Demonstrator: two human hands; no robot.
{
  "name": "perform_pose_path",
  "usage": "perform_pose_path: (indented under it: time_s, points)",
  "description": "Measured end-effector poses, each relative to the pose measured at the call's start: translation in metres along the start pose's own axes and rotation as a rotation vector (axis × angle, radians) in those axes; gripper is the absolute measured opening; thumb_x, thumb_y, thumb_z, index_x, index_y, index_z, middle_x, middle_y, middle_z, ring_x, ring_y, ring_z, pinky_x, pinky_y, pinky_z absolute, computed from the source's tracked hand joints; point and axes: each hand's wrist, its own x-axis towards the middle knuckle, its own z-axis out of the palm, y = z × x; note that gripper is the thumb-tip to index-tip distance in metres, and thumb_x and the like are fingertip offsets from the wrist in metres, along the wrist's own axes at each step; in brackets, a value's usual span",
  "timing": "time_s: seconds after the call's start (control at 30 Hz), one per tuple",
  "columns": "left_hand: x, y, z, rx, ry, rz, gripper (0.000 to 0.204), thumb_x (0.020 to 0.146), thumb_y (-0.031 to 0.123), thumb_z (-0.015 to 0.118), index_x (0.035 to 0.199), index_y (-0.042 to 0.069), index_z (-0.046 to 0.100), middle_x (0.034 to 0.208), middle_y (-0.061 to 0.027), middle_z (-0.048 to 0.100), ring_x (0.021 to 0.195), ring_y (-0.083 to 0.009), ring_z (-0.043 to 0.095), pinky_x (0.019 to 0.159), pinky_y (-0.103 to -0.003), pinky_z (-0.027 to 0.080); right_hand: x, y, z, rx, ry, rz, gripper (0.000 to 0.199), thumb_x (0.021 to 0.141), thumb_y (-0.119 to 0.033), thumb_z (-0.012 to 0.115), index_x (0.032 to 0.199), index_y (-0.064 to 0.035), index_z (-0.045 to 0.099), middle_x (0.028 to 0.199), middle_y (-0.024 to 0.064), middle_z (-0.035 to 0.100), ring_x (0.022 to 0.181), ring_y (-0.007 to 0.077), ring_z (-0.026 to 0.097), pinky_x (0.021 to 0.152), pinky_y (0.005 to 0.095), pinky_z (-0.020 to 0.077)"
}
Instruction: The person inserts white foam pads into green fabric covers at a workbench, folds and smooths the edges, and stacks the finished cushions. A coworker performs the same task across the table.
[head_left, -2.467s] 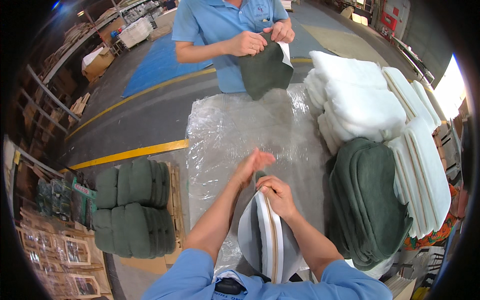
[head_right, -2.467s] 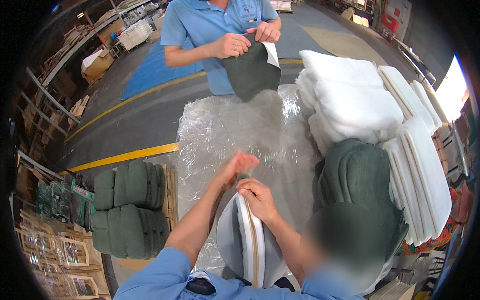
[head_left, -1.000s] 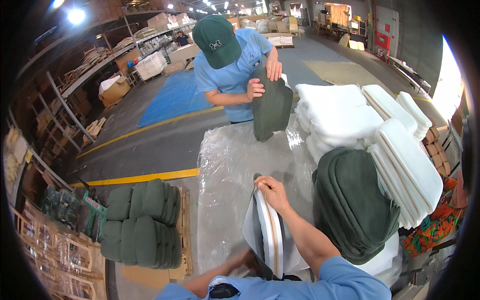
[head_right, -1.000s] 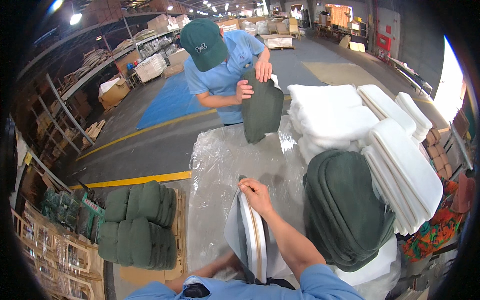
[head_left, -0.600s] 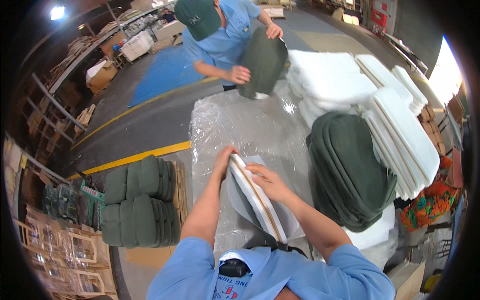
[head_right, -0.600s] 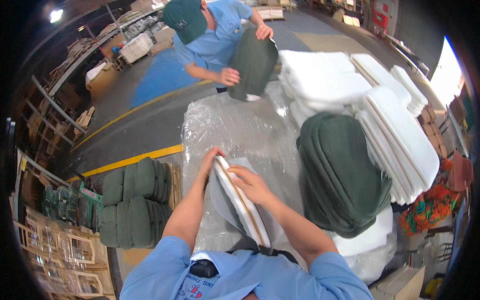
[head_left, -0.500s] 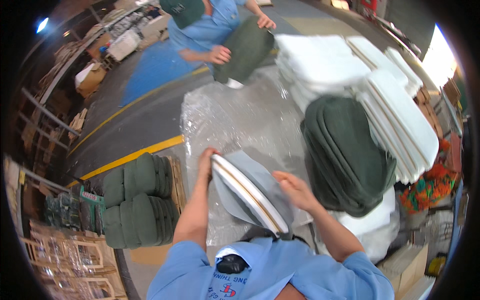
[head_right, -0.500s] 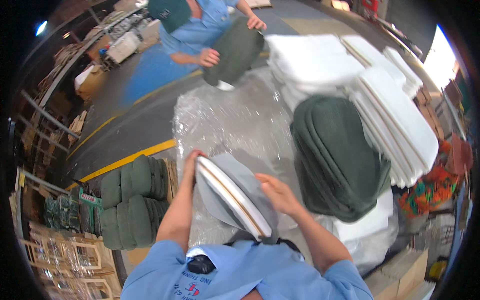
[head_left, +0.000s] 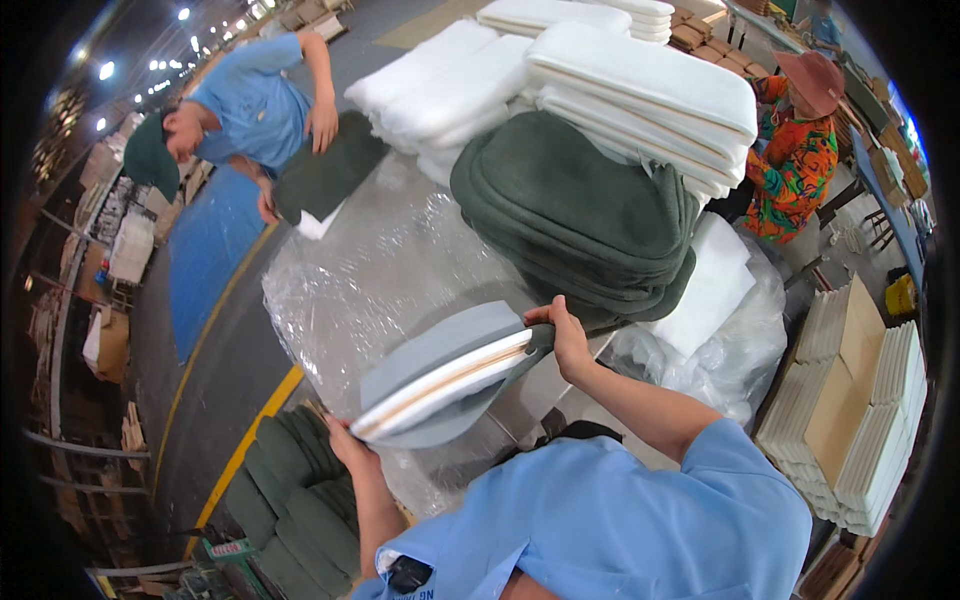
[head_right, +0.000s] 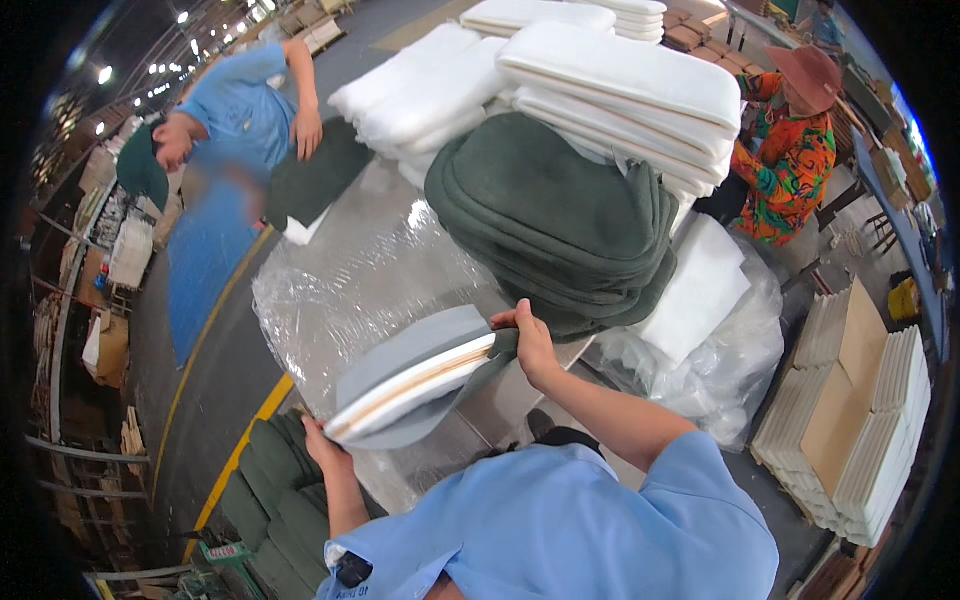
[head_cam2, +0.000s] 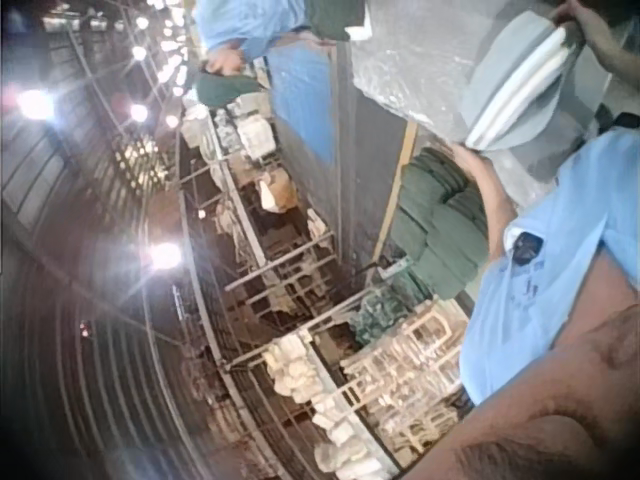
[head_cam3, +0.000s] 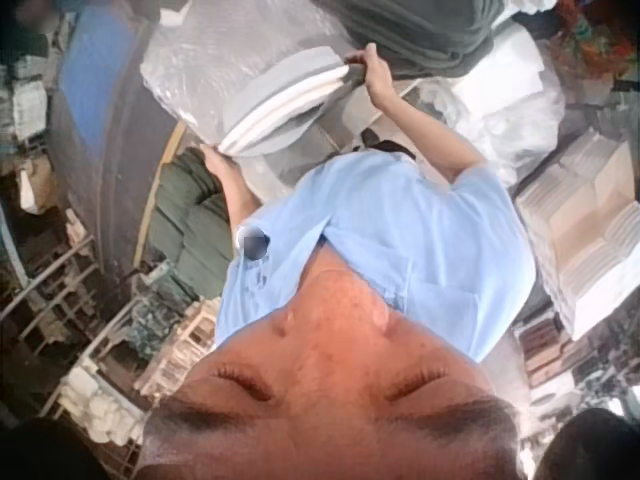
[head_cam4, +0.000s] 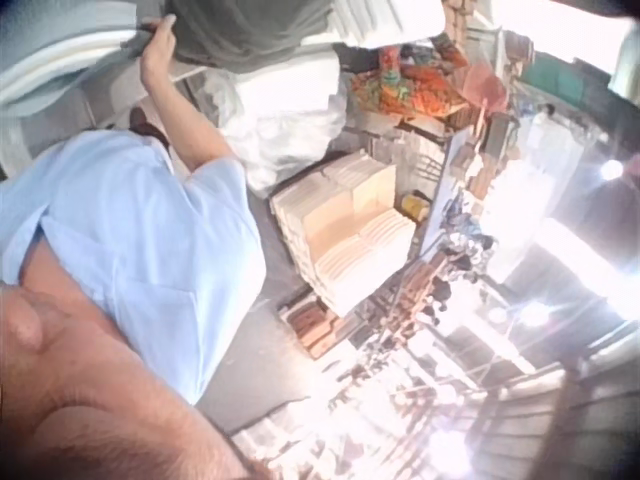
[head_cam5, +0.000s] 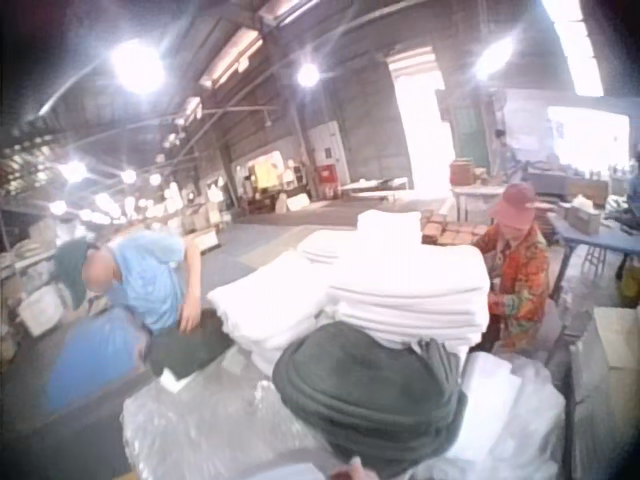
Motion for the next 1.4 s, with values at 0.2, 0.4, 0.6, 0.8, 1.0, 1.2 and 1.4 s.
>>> perform_pose_path:
  time_s: [0.2, 0.4, 0.6, 0.8, 1.0, 1.2, 1.4]
  points:
    - [-0.079, -0.009, -0.073, -0.082, 0.051, -0.125, 0.043, 0.108, 0.047, 0.057, 0.095, 0.007, 0.058, 0.098, -0.0066, 0.058, 0.095, -0.0184, 0.055, 0.089, -0.036, 0.046, 0.044, -0.008, 0.061, -0.085, 0.101, 0.039, 0.082, 0.110, -0.064, 0.031, 0.086, 0.0005, 0.075, 0.086, 0.0093, 0.070, 0.089, 0.0209, 0.062, 0.088, 0.0360, 0.0471]
    - [-0.147, -0.021, -0.115, 0.008, -0.389, -0.029, 0.059, 0.105, 0.025, 0.066, 0.154, 0.003, 0.041, 0.115, -0.0071, 0.060, 0.110, -0.0203, 0.059, 0.104, -0.040, 0.047, 0.081, 0.002, 0.129, -0.119, 0.152, -0.036, 0.080, 0.111, -0.063, 0.029, 0.086, -0.0001, 0.072, 0.087, 0.0103, 0.067, 0.083, 0.0193, 0.060, 0.081, 0.0357, 0.0491]
    - [-0.156, 0.026, -0.097, -0.330, -0.870, -0.404, 0.081, 0.105, 0.017, 0.061, 0.169, 0.005, 0.014, 0.172, -0.0152, 0.030, 0.158, -0.0267, 0.028, 0.128, -0.042, 0.022, 0.104, -0.001, 0.174, 0.054, -0.079, -0.033, 0.077, 0.111, -0.063, 0.030, 0.093, -0.0003, 0.071, 0.088, 0.0090, 0.069, 0.081, 0.0196, 0.064, 0.081, 0.0347, 0.0523]
    - [-0.119, 0.026, -0.048, 0.077, -1.089, 0.001, 0.074, 0.102, 0.013, 0.062, 0.166, 0.003, 0.028, 0.174, -0.0174, 0.024, 0.162, -0.0269, 0.020, 0.130, -0.041, 0.015, 0.097, 0.010, 0.162, 0.034, -0.190, -0.068, 0.064, 0.113, -0.055, 0.036, 0.113, -0.0038, 0.074, 0.093, 0.0058, 0.068, 0.085, 0.0174, 0.061, 0.083, 0.0351, 0.0514]
    - [-0.104, 0.002, 0.043, 0.359, -1.178, 0.572, 0.078, 0.096, 0.015, 0.072, 0.162, 0.000, 0.034, 0.172, -0.0229, 0.026, 0.162, -0.0351, 0.021, 0.129, -0.045, 0.019, 0.082, -0.002, 0.118, 0.017, -0.232, -0.089, 0.054, 0.113, -0.052, 0.040, 0.123, -0.0084, 0.071, 0.098, 0.0014, 0.065, 0.090, 0.0146, 0.061, 0.085, 0.0325, 0.0505]
    - [-0.063, -0.002, 0.174, 0.587, -0.976, 0.737, 0.086, 0.090, 0.022, 0.080, 0.158, -0.004, 0.035, 0.164, -0.0325, 0.032, 0.154, -0.0451, 0.032, 0.125, -0.049, 0.031, 0.075, -0.007, 0.120, 0.011, -0.308, -0.127, 0.055, 0.113, -0.049, 0.042, 0.124, -0.0047, 0.072, 0.116, 0.0030, 0.067, 0.104, 0.0147, 0.057, 0.096, 0.0325, 0.0455]
    - [-0.060, 0.002, 0.217, 0.677, -0.991, 0.553, 0.080, 0.096, 0.033, 0.073, 0.156, -0.004, 0.036, 0.144, -0.0341, 0.056, 0.128, -0.0451, 0.060, 0.110, -0.047, 0.046, 0.102, 0.001, 0.109, -0.082, -0.327, -0.222, 0.057, 0.112, -0.048, 0.042, 0.099, -0.0032, 0.075, 0.094, 0.0051, 0.067, 0.091, 0.0162, 0.057, 0.086, 0.0330, 0.0457]
